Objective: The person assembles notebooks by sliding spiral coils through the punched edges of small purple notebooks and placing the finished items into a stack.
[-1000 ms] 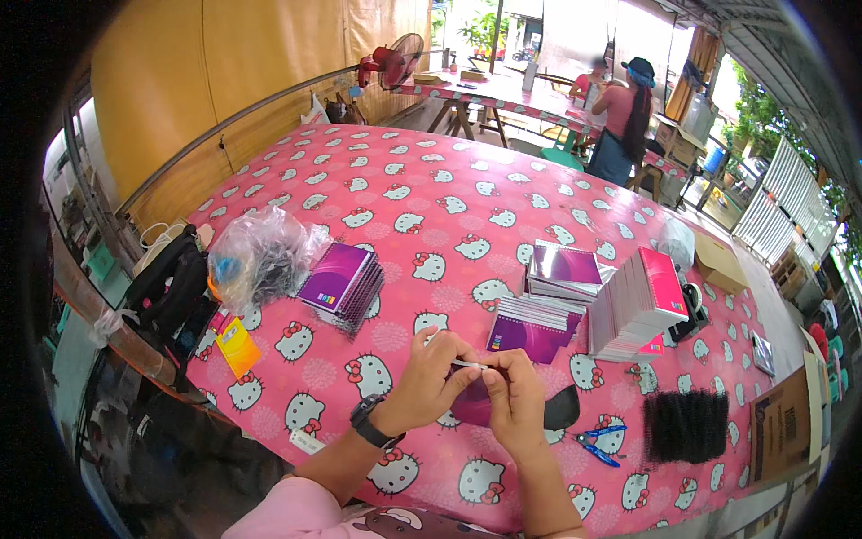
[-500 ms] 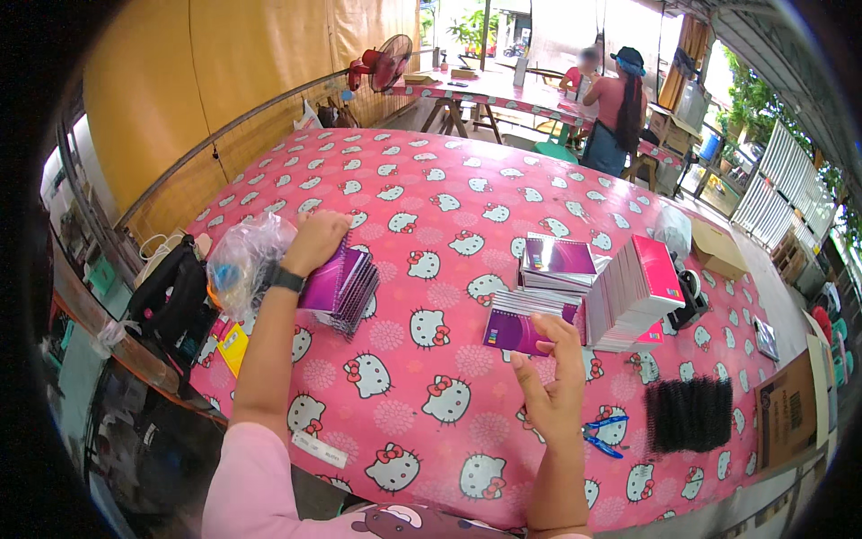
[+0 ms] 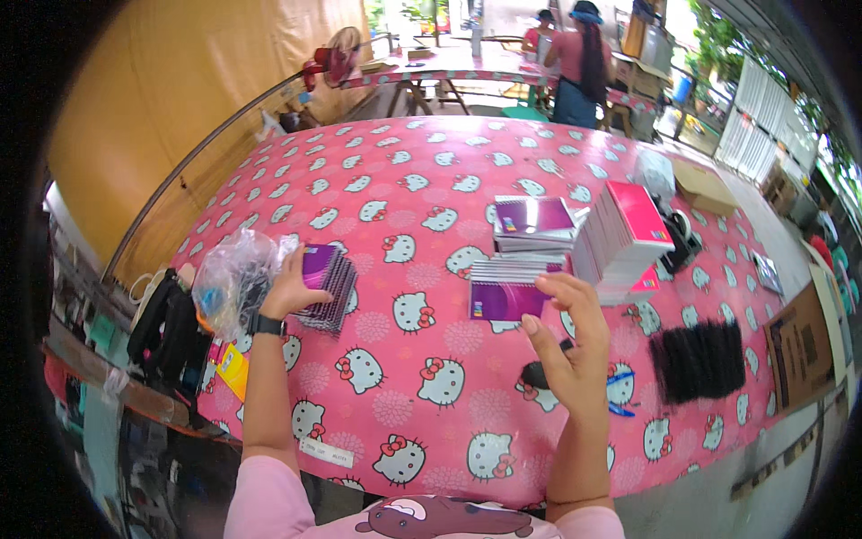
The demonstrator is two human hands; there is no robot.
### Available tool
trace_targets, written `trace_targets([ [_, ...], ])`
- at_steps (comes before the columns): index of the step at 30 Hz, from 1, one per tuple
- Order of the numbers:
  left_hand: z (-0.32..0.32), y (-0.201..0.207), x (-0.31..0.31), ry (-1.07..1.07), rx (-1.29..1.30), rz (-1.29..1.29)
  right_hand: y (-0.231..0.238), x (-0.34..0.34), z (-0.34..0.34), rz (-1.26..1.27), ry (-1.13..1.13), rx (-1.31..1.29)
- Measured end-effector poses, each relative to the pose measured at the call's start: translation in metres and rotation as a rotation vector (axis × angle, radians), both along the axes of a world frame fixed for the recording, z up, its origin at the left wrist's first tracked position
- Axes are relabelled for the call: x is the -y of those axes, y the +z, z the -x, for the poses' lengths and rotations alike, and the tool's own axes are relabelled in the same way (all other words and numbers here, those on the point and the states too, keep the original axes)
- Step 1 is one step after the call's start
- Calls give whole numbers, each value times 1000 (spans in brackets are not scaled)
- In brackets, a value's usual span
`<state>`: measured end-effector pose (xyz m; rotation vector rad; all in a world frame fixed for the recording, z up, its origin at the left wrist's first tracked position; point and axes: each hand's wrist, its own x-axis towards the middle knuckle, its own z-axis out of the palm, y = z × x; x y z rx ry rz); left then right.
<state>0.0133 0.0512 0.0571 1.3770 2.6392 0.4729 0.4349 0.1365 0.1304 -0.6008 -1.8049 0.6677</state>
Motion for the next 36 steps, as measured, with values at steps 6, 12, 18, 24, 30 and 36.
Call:
trace_targets([
  [6,-33,27,-5,110,-250,-24,8,-3,-24,-25,-76,-167],
  [12,-168,-4,-81,-595,-85,-669,12,-5,-46,-71,-115,-383],
  [18,-249,-43,-140,-709,-259,-689,18,2,-60,-65,-93,-448],
  [24,-237,-51,-158,-708,-164,-655,19,-5,-67,-70,-122,-464],
  [30,-235,-41,-139,-641,75,-626,19,-5,-59,-133,-80,-358],
  [36,-252,-32,-88,-650,190,-524,15,7,-60,-76,-94,-136],
])
